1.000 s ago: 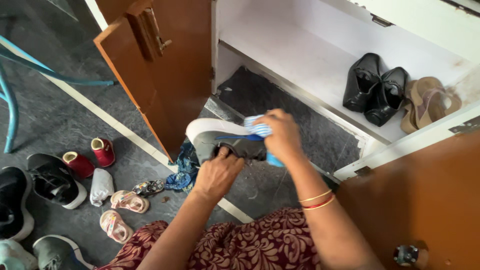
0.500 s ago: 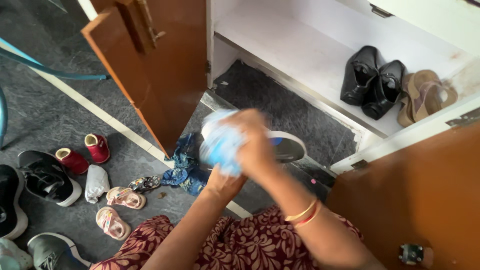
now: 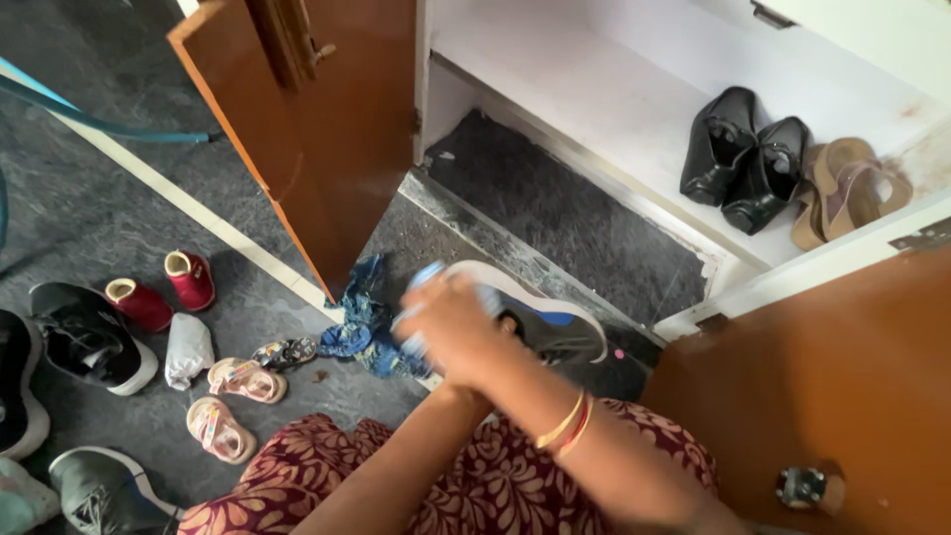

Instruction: The person wipes the inside of a wooden shoe cabinet with a cloth, then picks up various shoes from the floor, wipes them with the cloth, and places them inside the cabinet. She handles sandals, loafers, and sneakers one by one.

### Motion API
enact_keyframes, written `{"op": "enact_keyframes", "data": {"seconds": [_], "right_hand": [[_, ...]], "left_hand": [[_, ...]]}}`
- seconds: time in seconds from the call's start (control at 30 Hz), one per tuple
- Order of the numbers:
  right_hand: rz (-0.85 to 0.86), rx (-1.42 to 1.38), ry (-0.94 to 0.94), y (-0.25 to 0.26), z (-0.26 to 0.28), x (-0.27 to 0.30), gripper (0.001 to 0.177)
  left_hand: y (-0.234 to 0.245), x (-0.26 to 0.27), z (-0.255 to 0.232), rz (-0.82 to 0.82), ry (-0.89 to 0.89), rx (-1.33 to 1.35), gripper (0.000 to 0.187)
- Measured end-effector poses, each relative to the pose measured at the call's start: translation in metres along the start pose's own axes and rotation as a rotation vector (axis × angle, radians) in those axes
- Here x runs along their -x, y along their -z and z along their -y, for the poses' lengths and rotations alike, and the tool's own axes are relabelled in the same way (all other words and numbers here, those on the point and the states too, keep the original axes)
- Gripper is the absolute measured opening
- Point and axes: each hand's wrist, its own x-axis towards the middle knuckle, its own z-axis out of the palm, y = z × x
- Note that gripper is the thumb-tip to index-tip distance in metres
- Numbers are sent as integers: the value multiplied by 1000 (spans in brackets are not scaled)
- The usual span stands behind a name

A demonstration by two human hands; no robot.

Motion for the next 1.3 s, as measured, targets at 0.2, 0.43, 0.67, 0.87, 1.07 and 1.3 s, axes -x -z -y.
{"op": "enact_keyframes", "data": {"seconds": [0.2,0.43,0.67,0.87,1.07,1.3], "right_hand": [[-82,312,-772,41,-111,20,33],[53,-485,-263,2,-19,-12,45],[-144,-127,-229,-1,-36,-11,38],[-466,-89,-662,56,-128,40,38],[-544,-487,-40,45,-85,19,59],[123,-96,-686,81,-131,62,36]], "left_hand": [[55,46,-13,-88,166,-118,24],[36,17,-3,-4,162,-86,31],[33,21,-11,-46,171,-85,31],[80,69,21,-332,265,-108,24],[98,71,29,-549,145,-71,25],[91,102,60,-703,300,-96,27]]}}
